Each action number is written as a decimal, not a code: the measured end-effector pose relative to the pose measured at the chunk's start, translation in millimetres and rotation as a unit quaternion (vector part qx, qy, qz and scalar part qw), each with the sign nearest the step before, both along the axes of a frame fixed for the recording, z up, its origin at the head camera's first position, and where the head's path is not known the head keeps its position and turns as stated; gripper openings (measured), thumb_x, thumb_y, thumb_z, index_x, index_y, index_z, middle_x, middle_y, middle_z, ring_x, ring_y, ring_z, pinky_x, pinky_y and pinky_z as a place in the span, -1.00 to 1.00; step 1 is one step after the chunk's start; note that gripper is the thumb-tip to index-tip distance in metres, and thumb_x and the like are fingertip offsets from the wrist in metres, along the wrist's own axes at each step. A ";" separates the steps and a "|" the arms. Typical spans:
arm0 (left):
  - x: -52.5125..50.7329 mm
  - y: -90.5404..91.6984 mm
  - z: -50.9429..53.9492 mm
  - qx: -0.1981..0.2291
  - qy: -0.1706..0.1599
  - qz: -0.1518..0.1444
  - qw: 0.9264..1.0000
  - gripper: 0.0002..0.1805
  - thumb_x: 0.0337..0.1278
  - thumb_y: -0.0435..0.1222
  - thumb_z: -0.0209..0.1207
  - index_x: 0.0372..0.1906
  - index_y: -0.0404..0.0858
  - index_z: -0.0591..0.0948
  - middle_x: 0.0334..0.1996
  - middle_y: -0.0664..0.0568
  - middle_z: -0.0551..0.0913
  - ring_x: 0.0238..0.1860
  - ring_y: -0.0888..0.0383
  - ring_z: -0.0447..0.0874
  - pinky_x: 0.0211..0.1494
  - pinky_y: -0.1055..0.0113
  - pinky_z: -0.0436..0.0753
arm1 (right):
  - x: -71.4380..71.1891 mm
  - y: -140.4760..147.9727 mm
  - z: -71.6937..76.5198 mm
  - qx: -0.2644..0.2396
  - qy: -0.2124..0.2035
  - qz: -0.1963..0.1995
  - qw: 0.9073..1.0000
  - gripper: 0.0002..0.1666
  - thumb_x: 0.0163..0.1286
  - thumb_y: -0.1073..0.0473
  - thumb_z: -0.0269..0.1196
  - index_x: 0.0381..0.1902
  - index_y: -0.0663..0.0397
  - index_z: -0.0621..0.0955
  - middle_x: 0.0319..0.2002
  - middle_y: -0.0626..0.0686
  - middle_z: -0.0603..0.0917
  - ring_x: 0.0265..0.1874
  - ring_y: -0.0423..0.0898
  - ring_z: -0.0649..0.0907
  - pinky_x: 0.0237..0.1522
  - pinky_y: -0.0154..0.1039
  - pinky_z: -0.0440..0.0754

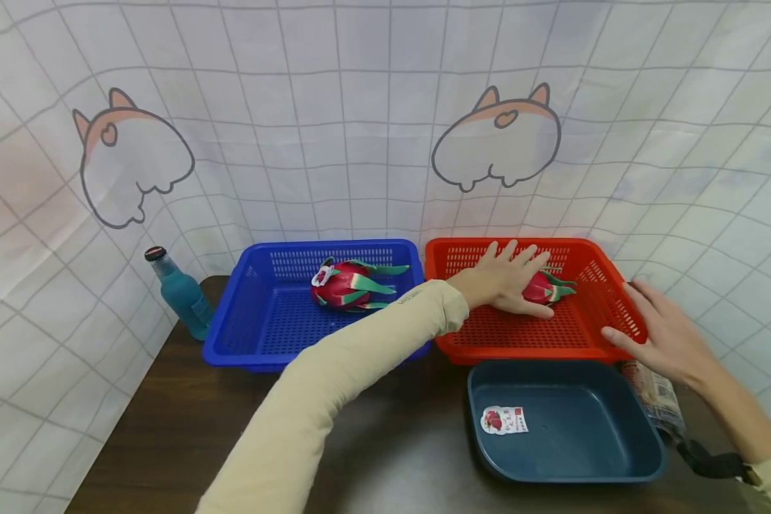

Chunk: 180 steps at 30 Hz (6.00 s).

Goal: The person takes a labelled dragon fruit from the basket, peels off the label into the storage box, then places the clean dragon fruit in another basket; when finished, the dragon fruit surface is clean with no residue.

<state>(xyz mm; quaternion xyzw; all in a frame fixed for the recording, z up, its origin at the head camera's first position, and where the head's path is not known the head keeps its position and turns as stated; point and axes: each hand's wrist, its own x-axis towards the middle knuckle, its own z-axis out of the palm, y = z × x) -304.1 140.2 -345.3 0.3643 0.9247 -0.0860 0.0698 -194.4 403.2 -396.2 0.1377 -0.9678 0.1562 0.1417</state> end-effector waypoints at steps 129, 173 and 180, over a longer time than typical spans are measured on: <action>116.6 -436.3 -84.0 0.403 -0.089 0.370 0.833 0.10 0.19 0.28 0.03 0.56 -0.14 -0.26 0.54 -0.30 -0.13 0.45 -0.44 0.05 0.26 -0.47 0.23 | -185.8 -406.9 -11.7 0.014 -0.274 0.228 0.934 -0.11 0.10 -0.16 0.43 0.35 -0.28 0.31 0.33 0.12 0.30 0.26 0.12 0.42 0.22 0.09 0.54; 116.5 -433.7 -84.5 0.397 -0.100 0.384 0.827 0.13 0.14 0.32 0.02 0.56 -0.12 -0.27 0.54 -0.31 -0.12 0.43 -0.46 0.07 0.22 -0.42 0.32 | -121.5 -415.6 66.5 -0.214 -0.127 0.427 0.869 -0.15 0.06 0.04 0.47 0.31 -0.03 0.39 0.19 0.02 0.45 0.17 -0.12 0.40 -0.04 -0.34 0.66; 115.4 -431.7 -83.3 0.408 -0.100 0.374 0.827 0.11 0.14 0.31 0.05 0.56 -0.07 -0.27 0.54 -0.28 -0.09 0.44 -0.42 0.06 0.20 -0.36 0.40 | -46.7 -400.8 99.8 -0.213 -0.092 0.448 0.864 -0.14 0.02 0.05 0.51 0.29 -0.02 0.42 0.27 0.06 0.38 0.24 -0.10 0.38 -0.04 -0.39 0.66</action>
